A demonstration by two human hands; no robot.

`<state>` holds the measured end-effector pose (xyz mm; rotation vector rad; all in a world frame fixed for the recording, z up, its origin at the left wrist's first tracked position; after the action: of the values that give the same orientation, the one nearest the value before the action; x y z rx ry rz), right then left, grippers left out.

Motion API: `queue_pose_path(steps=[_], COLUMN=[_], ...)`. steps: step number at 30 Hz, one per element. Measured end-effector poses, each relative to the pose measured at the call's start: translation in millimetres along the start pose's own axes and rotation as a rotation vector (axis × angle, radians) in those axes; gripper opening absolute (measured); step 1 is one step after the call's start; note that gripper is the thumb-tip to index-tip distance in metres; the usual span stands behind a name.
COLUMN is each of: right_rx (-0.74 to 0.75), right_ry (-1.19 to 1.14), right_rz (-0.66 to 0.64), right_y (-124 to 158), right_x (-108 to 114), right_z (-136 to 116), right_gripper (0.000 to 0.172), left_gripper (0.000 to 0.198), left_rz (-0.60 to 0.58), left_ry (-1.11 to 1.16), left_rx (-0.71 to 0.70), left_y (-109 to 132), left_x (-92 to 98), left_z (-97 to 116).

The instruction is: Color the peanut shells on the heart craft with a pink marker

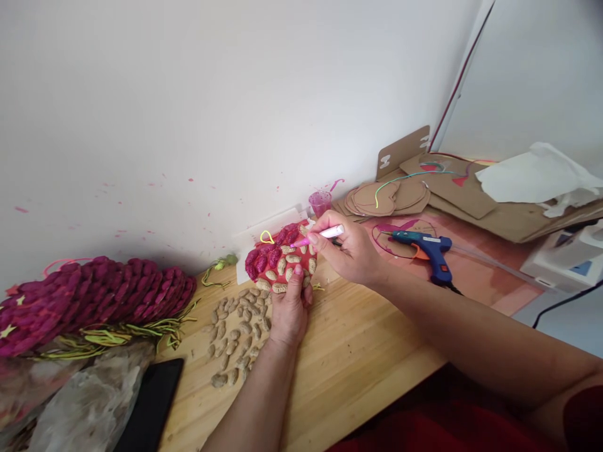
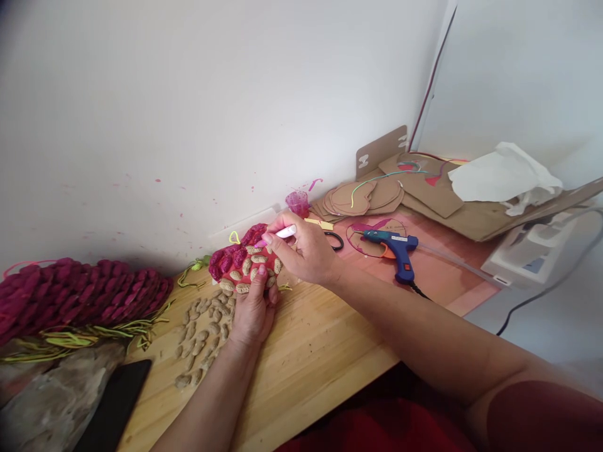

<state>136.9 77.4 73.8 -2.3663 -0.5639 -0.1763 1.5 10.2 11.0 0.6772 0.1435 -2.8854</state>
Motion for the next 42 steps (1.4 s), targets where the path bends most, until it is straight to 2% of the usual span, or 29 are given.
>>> queue_pose_path(steps=[6, 13, 18, 23, 29, 35, 42], right_rx=[-0.022, 0.074, 0.025, 0.100, -0.014, 0.090, 0.028], right_ry=[0.039, 0.088, 0.084, 0.076, 0.105, 0.069, 0.083], right_rz=[-0.015, -0.025, -0.025, -0.027, -0.034, -0.008, -0.021], right_y=[1.0, -0.1, 0.2, -0.5, 0.4, 0.1, 0.4], right_x=[-1.0, -1.5, -1.1, -1.4, -0.5, -2.1, -1.8], right_z=[-0.8, -0.2, 0.4, -0.4, 2.5, 0.3, 2.5], right_gripper=[0.013, 0.012, 0.012, 0.012, 0.013, 0.010, 0.011], left_gripper=[0.051, 0.049, 0.049, 0.048, 0.047, 0.045, 0.046], left_rz=[0.025, 0.021, 0.029, 0.014, 0.050, -0.009, 0.001], left_ry=[-0.001, -0.008, -0.004, -0.019, 0.004, -0.024, -0.034], left_rx=[-0.022, -0.045, -0.045, -0.046, -0.061, -0.057, -0.077], left_y=[-0.2, 0.2, 0.0, 0.5, -0.3, -0.4, -0.3], left_x=[-1.7, -0.6, 0.5, 1.0, -0.9, 1.6, 2.3], left_z=[-1.0, -4.1, -4.1, -5.0, -0.5, -5.5, -6.1])
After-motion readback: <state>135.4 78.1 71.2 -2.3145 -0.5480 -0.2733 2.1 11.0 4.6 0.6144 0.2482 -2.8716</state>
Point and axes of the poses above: each hand's wrist, its own y-axis away from the middle knuckle, its own x-axis out of the back of the hand, z = x × y, the point moved 1 cm from there along -y, towards the middle knuckle, and after that the axes turned 10 degrees about -z, right-handed, at the moved point
